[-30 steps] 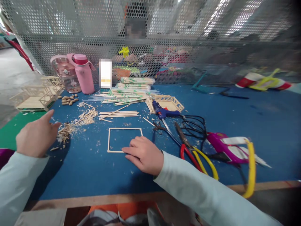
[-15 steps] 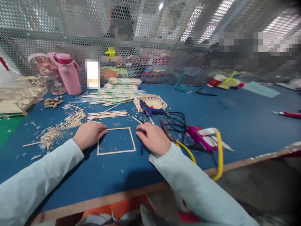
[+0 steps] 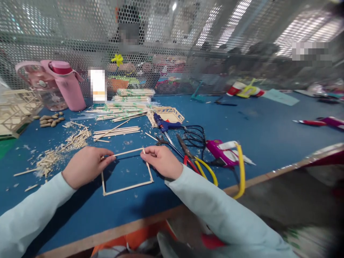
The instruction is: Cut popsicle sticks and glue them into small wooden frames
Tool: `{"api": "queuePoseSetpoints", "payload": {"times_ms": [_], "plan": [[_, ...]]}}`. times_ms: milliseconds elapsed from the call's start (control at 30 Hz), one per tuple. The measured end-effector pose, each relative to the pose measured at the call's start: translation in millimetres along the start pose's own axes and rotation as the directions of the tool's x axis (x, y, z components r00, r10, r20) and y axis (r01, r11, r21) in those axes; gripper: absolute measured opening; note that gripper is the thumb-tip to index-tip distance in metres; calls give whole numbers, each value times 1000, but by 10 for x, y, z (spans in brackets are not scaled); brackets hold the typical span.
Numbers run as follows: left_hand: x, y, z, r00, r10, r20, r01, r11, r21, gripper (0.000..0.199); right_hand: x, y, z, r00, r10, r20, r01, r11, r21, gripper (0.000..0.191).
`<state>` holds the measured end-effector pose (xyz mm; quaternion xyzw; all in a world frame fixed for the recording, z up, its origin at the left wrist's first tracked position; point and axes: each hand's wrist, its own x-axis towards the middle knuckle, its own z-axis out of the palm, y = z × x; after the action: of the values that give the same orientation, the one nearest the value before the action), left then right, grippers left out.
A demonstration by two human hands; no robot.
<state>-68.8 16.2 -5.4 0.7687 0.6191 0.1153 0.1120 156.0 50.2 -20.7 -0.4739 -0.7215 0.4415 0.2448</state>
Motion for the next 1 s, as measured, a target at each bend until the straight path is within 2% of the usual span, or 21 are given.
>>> {"api": "queuePoseSetpoints", "payload": {"times_ms": [67, 167, 233, 300, 333, 400, 433, 500, 633, 733, 800, 867, 933, 1000], "plan": [[55, 103, -22, 998, 63, 22, -65, 995, 81, 41, -5, -48, 56, 1000, 15, 26, -16, 998, 63, 19], [140, 269, -43, 985, 172, 30, -174, 981, 87, 40, -53, -163, 103, 998, -45, 49, 41, 996, 85, 19], [173, 340, -62, 975, 220, 27, -221, 974, 48, 39, -143, -206, 50, 996, -94, -1, 94, 996, 9, 25], [178, 361, -86, 972, 237, 4, -237, 972, -4, 38, -287, -166, -97, 985, -104, -139, 76, 977, -200, 33], [173, 356, -96, 970, 241, -19, -241, 970, -29, 38, -375, -110, -197, 969, -95, -228, 12, 940, -340, 35], [154, 331, -104, 964, 253, -82, -259, 963, -73, 37, -555, 55, -410, 917, -56, -395, -209, 776, -596, 36], [143, 317, -99, 957, 263, -119, -275, 957, -95, 36, -636, 152, -507, 921, -2, -390, -279, 696, -662, 37], [126, 299, -75, 940, 287, -185, -315, 938, -143, 34, -757, 332, -656, 937, 53, -345, -296, 647, -703, 40], [107, 308, -11, 897, 329, -295, -393, 900, -191, 29, -825, 515, -788, 946, 32, -322, -262, 663, -702, 52], [93, 325, 2, 860, 347, -375, -438, 879, -191, 26, -843, 487, -825, 941, 107, -321, -306, 675, -672, 55], [80, 334, -10, 842, 356, -405, -458, 868, -190, 24, -894, 421, -820, 911, 143, -388, -372, 691, -620, 54], [65, 342, -30, 833, 362, -418, -470, 863, -187, 23, -972, 337, -762, 857, 105, -505, -399, 755, -520, 55], [50, 353, -52, 826, 367, -427, -476, 860, -182, 22, -1039, 245, -634, 820, 21, -572, -298, 869, -394, 57], [34, 366, -72, 819, 371, -438, -483, 857, -177, 22, -1052, 150, -450, 826, -54, -561, -146, 941, -306, 57]]}}
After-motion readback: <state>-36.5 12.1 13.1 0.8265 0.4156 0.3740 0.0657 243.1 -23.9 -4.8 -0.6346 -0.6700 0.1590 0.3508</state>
